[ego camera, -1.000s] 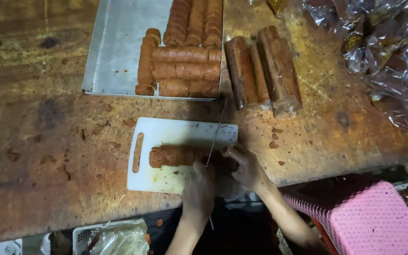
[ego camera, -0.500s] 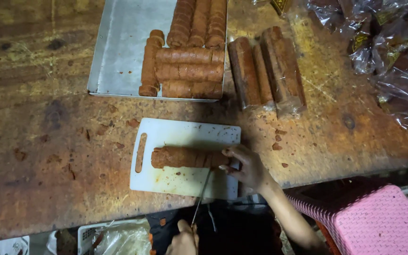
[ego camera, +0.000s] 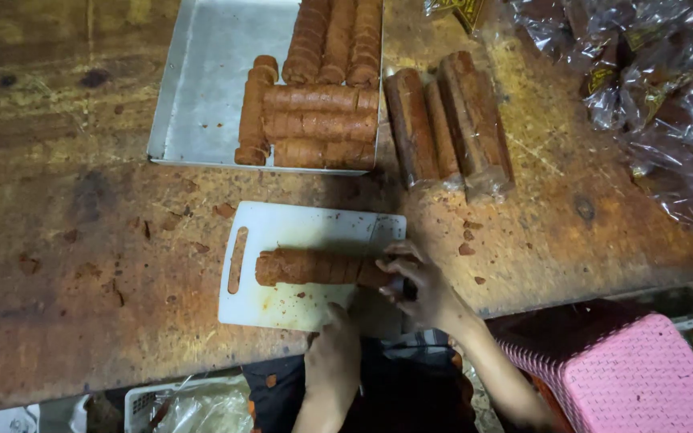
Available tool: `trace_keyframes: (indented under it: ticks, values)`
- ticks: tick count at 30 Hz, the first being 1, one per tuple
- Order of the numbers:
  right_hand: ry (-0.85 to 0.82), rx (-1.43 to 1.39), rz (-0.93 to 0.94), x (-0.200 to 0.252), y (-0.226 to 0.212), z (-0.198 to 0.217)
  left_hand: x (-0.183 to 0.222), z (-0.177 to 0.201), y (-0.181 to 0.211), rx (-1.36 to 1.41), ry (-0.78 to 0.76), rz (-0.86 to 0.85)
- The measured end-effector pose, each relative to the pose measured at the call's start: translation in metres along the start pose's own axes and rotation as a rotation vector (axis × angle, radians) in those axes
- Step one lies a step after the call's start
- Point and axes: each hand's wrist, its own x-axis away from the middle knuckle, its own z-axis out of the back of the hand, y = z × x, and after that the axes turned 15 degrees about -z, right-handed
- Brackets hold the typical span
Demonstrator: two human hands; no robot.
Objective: Slicing long cylindrical food rolls into smaller pieces using a knife on a cutting board
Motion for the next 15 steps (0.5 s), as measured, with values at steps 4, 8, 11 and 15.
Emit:
trace_keyframes:
  ticks: [4, 8, 11, 15]
  values:
    - [0.072, 0.143, 0.000, 0.005, 0.005, 0.000, -0.005, 0.070, 0.008, 0.514, -0.348, 0.202]
    - [0.080, 0.034, -0.173, 0.012, 0.020, -0.006, -0.012, 0.016, 0.010, 0.414, -0.103, -0.042]
    - [0.031, 0.045, -0.324, 0.015, 0.028, -0.003, -0.021, 0.021, 0.021, -0.206, 0.160, -0.230]
    - [0.102, 0.062, -0.056, 0.012, 0.027, -0.002, -0.026, 0.035, 0.024, 0.240, 0.045, -0.132]
